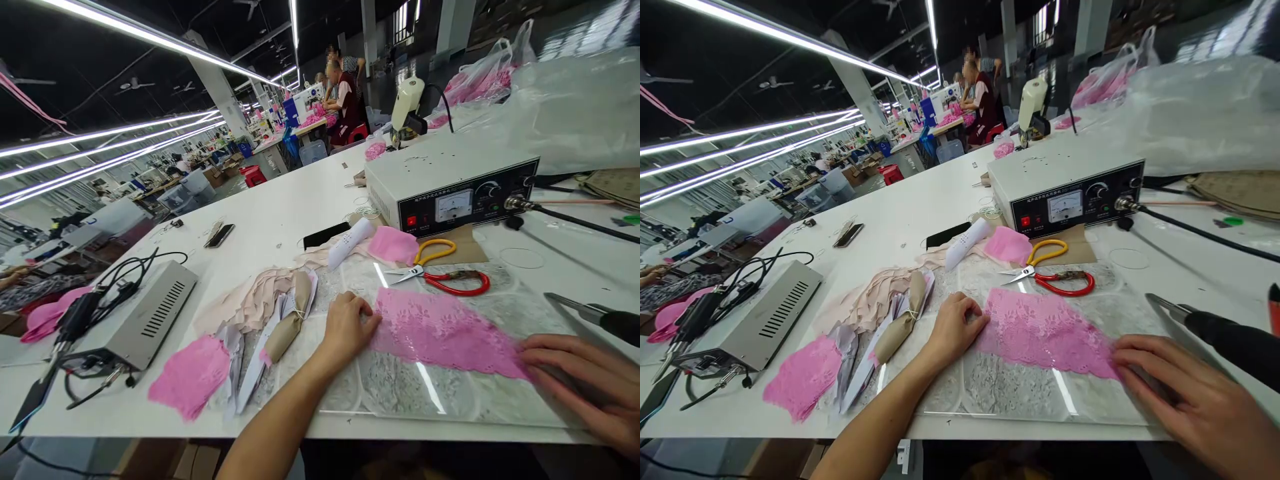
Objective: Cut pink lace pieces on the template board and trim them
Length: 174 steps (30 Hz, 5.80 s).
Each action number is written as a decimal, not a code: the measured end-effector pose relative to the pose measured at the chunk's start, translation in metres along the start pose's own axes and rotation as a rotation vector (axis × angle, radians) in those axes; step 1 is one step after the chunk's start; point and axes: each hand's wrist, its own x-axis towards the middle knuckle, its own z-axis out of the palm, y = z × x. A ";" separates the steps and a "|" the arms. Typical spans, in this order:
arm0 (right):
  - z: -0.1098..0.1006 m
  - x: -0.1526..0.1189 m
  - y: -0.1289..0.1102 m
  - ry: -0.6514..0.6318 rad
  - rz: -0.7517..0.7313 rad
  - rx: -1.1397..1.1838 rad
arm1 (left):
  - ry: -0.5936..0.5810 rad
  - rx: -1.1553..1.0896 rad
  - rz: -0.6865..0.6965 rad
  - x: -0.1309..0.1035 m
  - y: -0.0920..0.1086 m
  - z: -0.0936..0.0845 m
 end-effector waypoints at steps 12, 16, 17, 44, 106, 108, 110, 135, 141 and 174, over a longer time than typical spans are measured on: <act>-0.026 0.014 -0.028 -0.048 0.042 0.023 | 0.025 0.005 0.206 -0.007 -0.008 -0.016; -0.030 0.012 -0.031 -0.061 0.027 0.004 | 0.087 -0.009 0.558 -0.028 -0.012 -0.010; -0.031 0.011 -0.032 -0.060 0.012 0.005 | 0.097 0.002 0.630 -0.033 -0.012 -0.007; -0.026 0.017 -0.033 -0.040 -0.222 -0.024 | 0.086 -0.039 0.741 -0.045 -0.015 -0.006; -0.013 0.016 -0.023 -0.034 -0.185 -0.084 | -0.039 -0.101 0.811 -0.055 -0.004 -0.008; -0.013 0.016 -0.020 -0.042 -0.176 -0.090 | -0.067 -0.084 0.829 -0.055 -0.005 -0.006; -0.013 0.017 -0.022 -0.032 -0.178 -0.094 | -0.085 -0.080 0.832 -0.055 -0.006 -0.006; 0.072 0.144 -0.077 -0.561 -0.141 -0.141 | 0.036 -0.166 0.609 -0.047 -0.013 -0.003; 0.066 0.145 -0.074 -0.628 -0.165 -0.123 | 0.032 -0.135 0.368 -0.013 -0.022 0.007; 0.077 0.152 -0.093 -0.747 -0.088 0.043 | 0.177 -0.209 0.488 -0.047 0.000 0.017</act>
